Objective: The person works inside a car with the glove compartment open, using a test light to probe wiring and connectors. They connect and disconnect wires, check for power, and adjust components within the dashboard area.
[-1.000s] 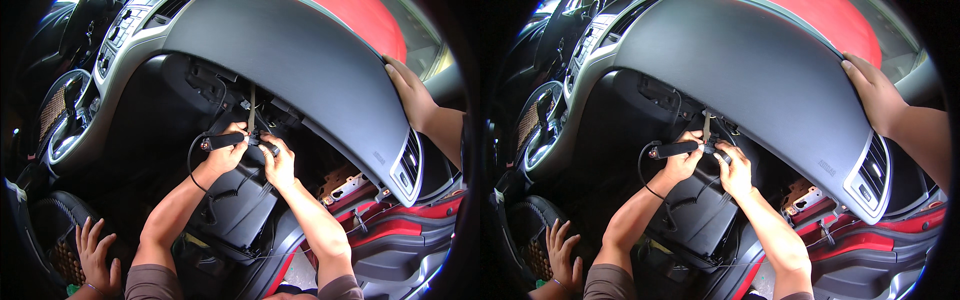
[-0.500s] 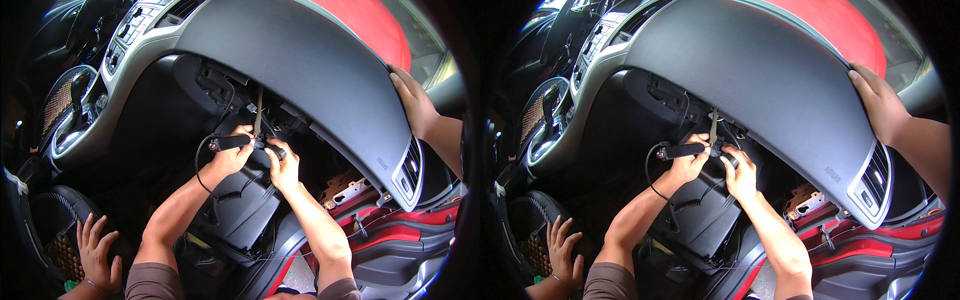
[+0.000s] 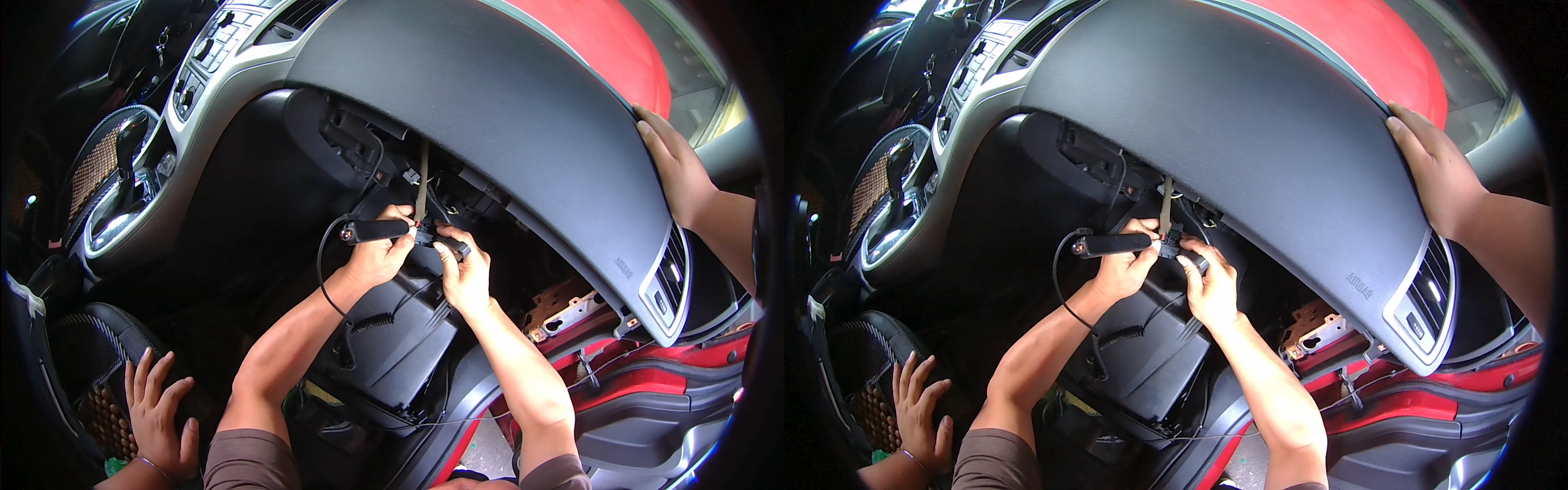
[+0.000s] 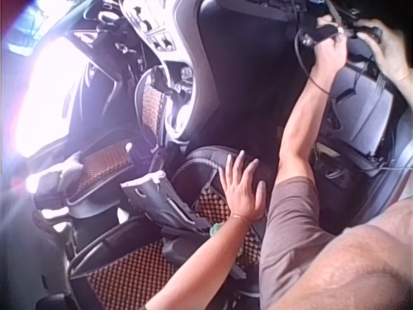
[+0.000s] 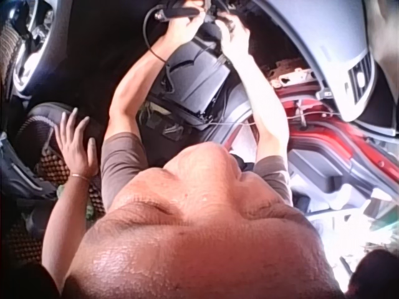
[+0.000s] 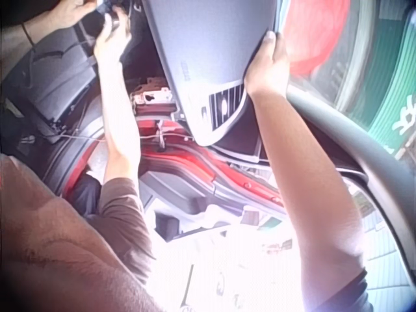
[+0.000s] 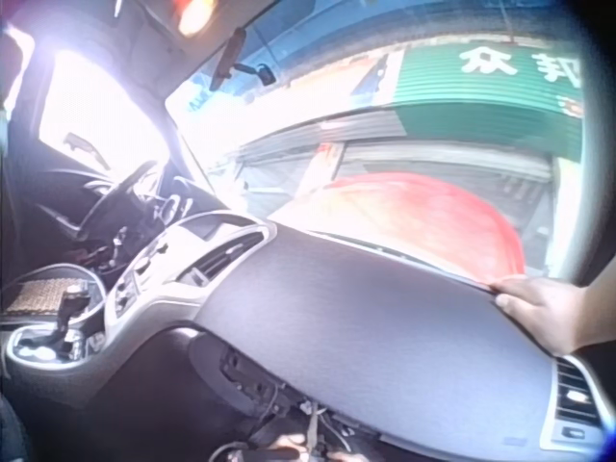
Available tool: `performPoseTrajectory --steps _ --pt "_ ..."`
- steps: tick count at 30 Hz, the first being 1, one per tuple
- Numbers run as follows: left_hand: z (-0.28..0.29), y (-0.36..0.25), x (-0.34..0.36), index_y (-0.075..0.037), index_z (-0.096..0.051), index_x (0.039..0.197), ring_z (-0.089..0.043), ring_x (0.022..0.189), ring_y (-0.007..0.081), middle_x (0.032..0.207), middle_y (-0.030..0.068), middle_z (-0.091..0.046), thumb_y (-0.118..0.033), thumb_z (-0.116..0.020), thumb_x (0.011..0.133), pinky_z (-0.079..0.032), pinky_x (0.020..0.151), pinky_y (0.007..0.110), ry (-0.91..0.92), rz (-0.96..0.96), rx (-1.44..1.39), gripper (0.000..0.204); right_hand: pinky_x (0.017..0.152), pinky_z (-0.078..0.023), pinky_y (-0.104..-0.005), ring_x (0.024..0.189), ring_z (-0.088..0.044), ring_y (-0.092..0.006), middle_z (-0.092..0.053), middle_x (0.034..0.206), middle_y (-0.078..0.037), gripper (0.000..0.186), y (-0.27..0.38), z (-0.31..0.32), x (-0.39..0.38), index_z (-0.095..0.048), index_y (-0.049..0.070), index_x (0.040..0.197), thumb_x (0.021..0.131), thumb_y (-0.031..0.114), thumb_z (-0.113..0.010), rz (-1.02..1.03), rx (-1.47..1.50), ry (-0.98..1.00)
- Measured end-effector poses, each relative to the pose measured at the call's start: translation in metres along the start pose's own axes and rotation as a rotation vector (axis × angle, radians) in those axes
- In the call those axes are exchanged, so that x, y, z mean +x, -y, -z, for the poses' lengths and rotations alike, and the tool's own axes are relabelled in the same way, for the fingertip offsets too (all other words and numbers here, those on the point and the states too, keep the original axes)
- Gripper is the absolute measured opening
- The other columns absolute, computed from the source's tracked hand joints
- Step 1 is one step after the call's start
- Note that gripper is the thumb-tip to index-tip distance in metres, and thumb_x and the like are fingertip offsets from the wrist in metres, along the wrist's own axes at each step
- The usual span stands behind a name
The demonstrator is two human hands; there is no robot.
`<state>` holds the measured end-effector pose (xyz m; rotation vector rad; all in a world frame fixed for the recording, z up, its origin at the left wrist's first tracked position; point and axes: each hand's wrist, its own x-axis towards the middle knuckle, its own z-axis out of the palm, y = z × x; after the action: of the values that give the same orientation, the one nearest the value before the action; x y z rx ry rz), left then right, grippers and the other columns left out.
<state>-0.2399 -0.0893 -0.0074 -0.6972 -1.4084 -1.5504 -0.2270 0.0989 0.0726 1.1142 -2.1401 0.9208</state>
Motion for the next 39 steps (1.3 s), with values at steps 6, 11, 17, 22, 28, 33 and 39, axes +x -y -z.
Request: performPoseTrajectory --steps 6,11,17,22,28,33,39 --pt "-0.002 -0.002 -0.001 0.003 -0.066 0.106 -0.068 0.107 0.0288 0.116 0.0175 -0.065 -0.002 -0.067 0.101 -0.055 0.093 0.040 -0.008 0.047 -0.013 0.007 0.085 -0.058 -0.0304 0.095 -0.075 -0.0158 -0.079 0.121 -0.013 0.024 0.001 0.002 -0.001 -0.068 0.003 0.125 0.102 0.007 -0.075 -0.071 0.027 -0.001" --pt "-0.002 -0.003 -0.001 0.003 -0.066 0.106 -0.068 0.107 0.0297 0.117 0.0183 -0.065 -0.003 -0.067 0.101 -0.055 0.092 0.041 -0.010 0.094 -0.073 0.007 0.086 -0.058 -0.0317 0.095 -0.075 -0.0172 -0.079 0.121 -0.013 0.024 0.004 0.004 0.001 -0.069 0.004 0.125 0.102 0.008 -0.075 -0.091 0.023 0.024" --pt "-0.002 -0.004 0.000 0.003 -0.066 0.104 -0.068 0.109 0.0324 0.119 0.0197 -0.065 -0.002 -0.067 0.099 -0.056 0.092 0.042 -0.011 0.020 0.008 0.007 0.090 -0.059 -0.0331 0.101 -0.076 -0.0198 -0.078 0.122 -0.014 0.024 0.002 0.003 0.002 -0.069 0.004 0.125 0.102 0.007 -0.075 -0.055 -0.024 0.032" --pt "-0.003 -0.003 0.000 0.003 -0.067 0.104 -0.069 0.109 0.0321 0.119 0.0197 -0.065 -0.002 -0.067 0.099 -0.056 0.092 0.042 -0.006 0.060 -0.018 0.007 0.094 -0.059 -0.0349 0.107 -0.077 -0.0244 -0.078 0.123 -0.016 0.024 0.003 0.004 0.004 -0.069 0.002 0.124 0.101 0.004 -0.075 -0.038 -0.032 0.045" --pt "-0.003 0.000 -0.003 0.003 -0.067 0.104 -0.069 0.108 0.0317 0.119 0.0196 -0.065 -0.002 -0.067 0.100 -0.056 0.092 0.041 -0.019 0.029 0.024 0.007 0.095 -0.060 -0.0357 0.109 -0.078 -0.0279 -0.078 0.123 -0.018 0.024 0.007 0.002 0.007 -0.069 0.002 0.124 0.100 0.003 -0.075 0.002 -0.054 0.043" --pt "-0.002 0.005 -0.003 0.003 -0.067 0.104 -0.069 0.106 0.0317 0.119 0.0199 -0.065 -0.001 -0.068 0.099 -0.056 0.092 0.041 -0.023 0.005 0.028 0.007 0.092 -0.060 -0.0356 0.105 -0.078 -0.0269 -0.078 0.121 -0.017 0.024 0.009 0.000 0.008 -0.070 0.002 0.123 0.100 0.003 -0.076 -0.042 -0.050 0.055" --pt "-0.002 0.003 -0.004 0.002 -0.066 0.103 -0.068 0.106 0.0296 0.117 0.0179 -0.065 0.001 -0.067 0.097 -0.056 0.092 0.040 -0.019 0.034 0.024 0.007 0.088 -0.059 -0.0343 0.097 -0.077 -0.0236 -0.078 0.117 -0.015 0.024 0.009 -0.003 0.011 -0.070 0.002 0.122 0.100 0.004 -0.076 -0.010 -0.067 0.039"
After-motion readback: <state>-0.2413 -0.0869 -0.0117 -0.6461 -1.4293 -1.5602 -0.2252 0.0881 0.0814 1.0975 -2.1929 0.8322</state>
